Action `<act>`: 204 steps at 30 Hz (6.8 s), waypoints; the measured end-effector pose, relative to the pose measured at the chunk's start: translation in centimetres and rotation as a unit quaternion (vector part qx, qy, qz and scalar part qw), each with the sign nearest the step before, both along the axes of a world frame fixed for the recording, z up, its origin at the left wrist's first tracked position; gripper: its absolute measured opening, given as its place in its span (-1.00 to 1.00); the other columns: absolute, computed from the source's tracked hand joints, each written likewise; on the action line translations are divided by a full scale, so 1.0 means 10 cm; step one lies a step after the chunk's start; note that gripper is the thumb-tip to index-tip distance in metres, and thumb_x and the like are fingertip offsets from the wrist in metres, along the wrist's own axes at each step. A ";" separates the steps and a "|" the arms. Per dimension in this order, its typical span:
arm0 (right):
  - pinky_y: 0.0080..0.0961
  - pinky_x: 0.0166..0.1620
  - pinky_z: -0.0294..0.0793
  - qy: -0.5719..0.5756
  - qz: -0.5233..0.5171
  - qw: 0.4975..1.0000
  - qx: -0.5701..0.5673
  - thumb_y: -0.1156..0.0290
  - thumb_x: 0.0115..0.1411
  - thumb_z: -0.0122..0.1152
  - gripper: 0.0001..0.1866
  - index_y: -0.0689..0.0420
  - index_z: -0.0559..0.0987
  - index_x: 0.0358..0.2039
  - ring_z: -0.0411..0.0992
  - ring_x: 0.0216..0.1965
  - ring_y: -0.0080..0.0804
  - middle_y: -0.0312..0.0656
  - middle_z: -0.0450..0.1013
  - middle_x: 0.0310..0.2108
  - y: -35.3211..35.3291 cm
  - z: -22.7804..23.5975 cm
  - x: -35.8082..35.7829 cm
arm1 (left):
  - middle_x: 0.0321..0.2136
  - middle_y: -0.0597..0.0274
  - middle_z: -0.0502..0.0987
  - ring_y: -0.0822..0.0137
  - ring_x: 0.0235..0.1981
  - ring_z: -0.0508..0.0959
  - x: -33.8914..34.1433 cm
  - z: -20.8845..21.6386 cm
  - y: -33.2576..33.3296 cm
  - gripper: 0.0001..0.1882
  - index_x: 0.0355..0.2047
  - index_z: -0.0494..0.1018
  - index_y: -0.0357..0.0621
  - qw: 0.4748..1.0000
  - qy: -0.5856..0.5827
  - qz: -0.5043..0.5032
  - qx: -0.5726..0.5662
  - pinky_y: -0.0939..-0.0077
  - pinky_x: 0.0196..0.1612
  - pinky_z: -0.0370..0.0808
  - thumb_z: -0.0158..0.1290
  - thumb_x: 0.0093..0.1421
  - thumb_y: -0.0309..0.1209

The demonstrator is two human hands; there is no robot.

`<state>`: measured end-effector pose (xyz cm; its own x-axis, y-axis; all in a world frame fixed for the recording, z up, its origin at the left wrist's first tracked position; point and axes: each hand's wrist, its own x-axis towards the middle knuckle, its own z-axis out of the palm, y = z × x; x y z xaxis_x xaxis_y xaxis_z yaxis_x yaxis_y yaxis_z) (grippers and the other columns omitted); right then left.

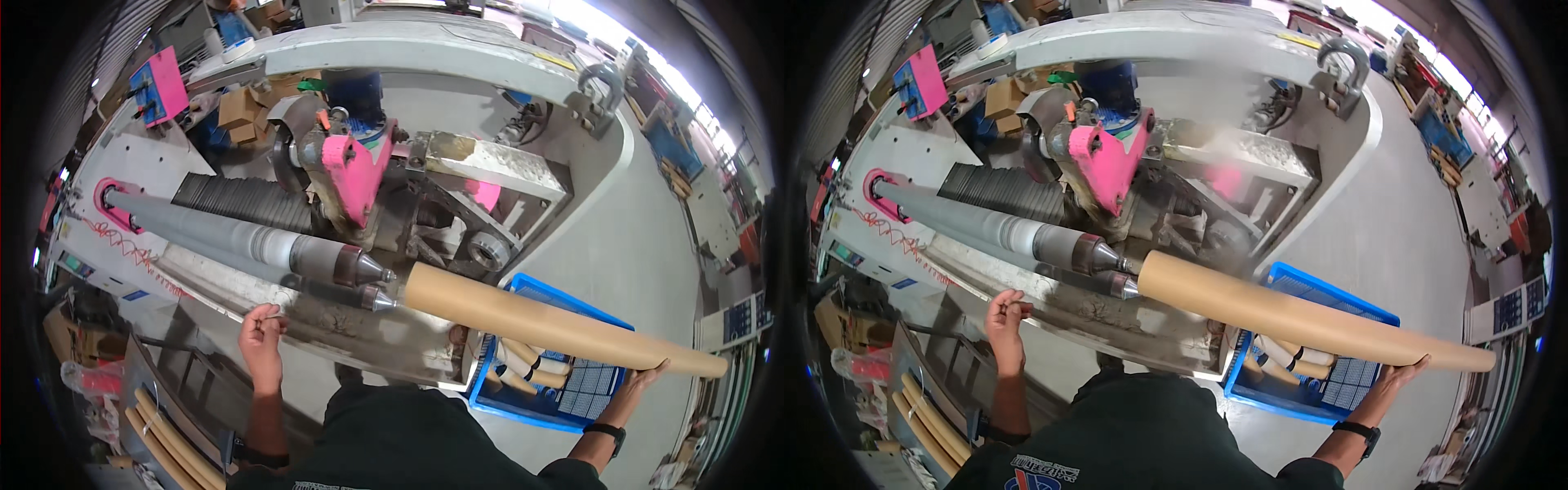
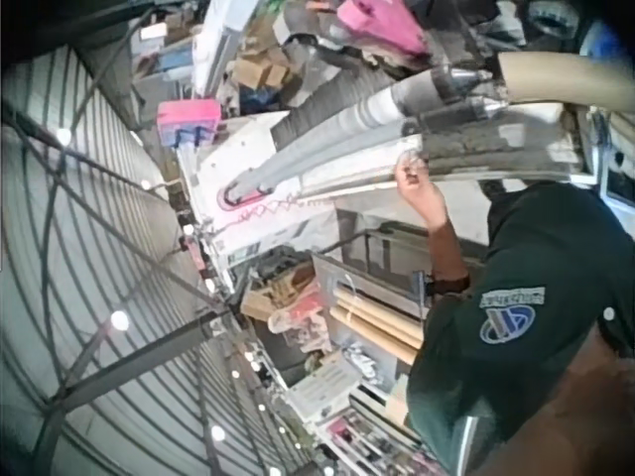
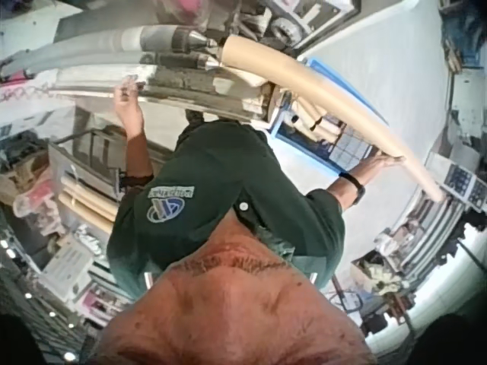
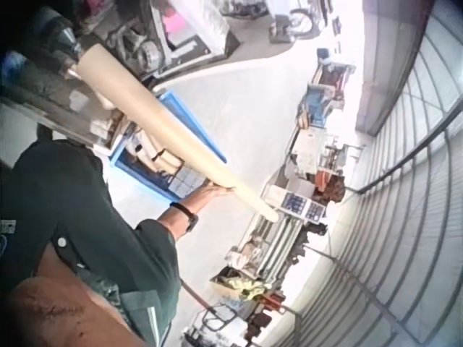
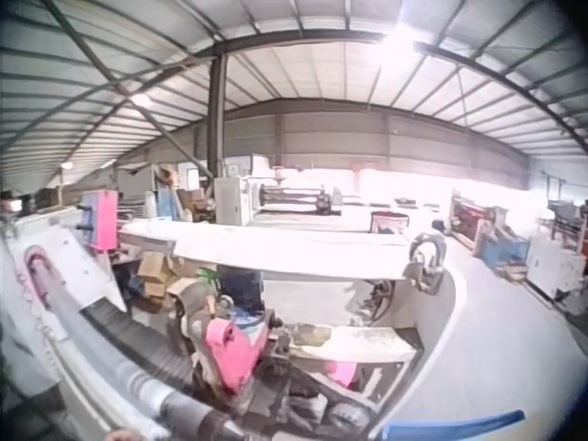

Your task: The worker is loading large cardboard tubes onto a tube-rolling or processing machine in an industrial setting.

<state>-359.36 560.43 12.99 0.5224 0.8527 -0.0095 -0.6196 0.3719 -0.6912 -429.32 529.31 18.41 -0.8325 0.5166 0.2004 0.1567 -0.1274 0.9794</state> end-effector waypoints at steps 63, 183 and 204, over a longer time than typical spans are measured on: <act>-0.15 -0.11 0.43 -0.867 0.239 0.309 0.310 0.12 -0.18 0.44 -0.24 0.14 0.26 -0.04 0.43 -0.16 -0.02 0.01 0.40 -0.19 -2.27 1.12 -9.33 | -0.40 0.16 0.52 0.31 -0.41 0.57 -2.41 -2.24 -2.08 -0.69 -0.09 0.38 -0.25 0.931 -0.350 0.075 -0.063 0.42 -0.34 0.52 0.01 0.19 -0.38; -0.21 0.08 0.42 -0.119 -0.129 0.972 -0.158 -0.04 0.27 -0.10 -0.51 -0.05 0.37 0.11 0.36 0.06 -0.26 -0.27 0.36 0.07 -0.35 0.18 0.54 | -0.43 0.13 0.55 0.42 -0.48 0.51 0.42 -2.56 -2.14 -0.43 0.04 0.32 -0.33 0.845 -0.281 -0.077 -0.449 0.51 -0.46 0.45 0.17 0.05 -0.32; 0.08 0.05 0.40 -0.023 0.116 0.882 -0.456 -0.20 0.18 -0.07 -0.34 0.04 0.30 0.10 0.35 0.06 -0.07 -0.09 0.35 0.04 0.52 -2.22 -1.02 | -0.55 0.22 0.44 0.49 -0.61 0.41 0.47 -2.13 -1.83 -0.46 0.05 0.26 -0.46 0.849 -0.299 -0.053 -0.431 0.59 -0.57 0.37 0.11 0.08 -0.45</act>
